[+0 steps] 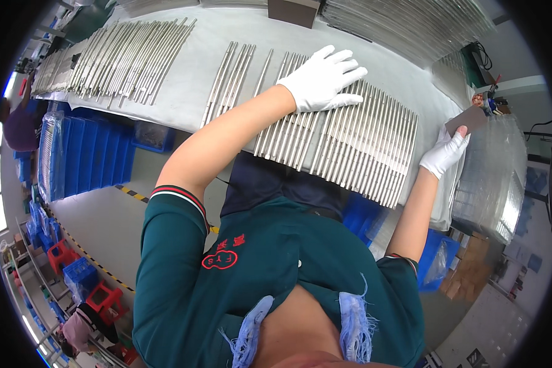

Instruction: Polishing or deburring a row of aligned metal rods using a sanding block.

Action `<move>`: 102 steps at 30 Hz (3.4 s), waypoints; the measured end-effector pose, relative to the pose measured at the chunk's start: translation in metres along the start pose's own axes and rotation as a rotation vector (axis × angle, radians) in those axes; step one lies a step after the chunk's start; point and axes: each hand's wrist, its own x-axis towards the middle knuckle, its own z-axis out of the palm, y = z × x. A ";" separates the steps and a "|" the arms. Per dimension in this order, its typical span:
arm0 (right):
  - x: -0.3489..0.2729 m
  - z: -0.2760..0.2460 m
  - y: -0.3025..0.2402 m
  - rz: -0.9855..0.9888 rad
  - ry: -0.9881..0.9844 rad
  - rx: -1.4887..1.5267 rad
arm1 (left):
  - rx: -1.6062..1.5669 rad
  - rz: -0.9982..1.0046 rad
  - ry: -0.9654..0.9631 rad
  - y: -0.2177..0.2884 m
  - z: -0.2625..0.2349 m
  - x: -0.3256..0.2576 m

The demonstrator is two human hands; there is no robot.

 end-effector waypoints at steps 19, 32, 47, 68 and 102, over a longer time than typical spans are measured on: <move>-0.002 0.000 -0.006 -0.042 -0.010 0.082 | -0.153 0.203 0.013 0.064 0.009 0.052; -0.002 -0.001 -0.009 -0.028 -0.001 0.130 | -0.035 0.080 -0.093 0.019 -0.010 0.005; -0.001 -0.001 -0.003 -0.008 0.003 0.104 | -0.134 0.138 -0.021 0.074 0.027 0.049; 0.004 -0.008 0.002 -0.114 0.019 0.023 | -0.274 0.286 -0.151 0.144 0.029 0.051; -0.004 -0.002 -0.006 -0.097 -0.034 0.058 | -0.361 0.319 -0.328 0.174 -0.010 -0.003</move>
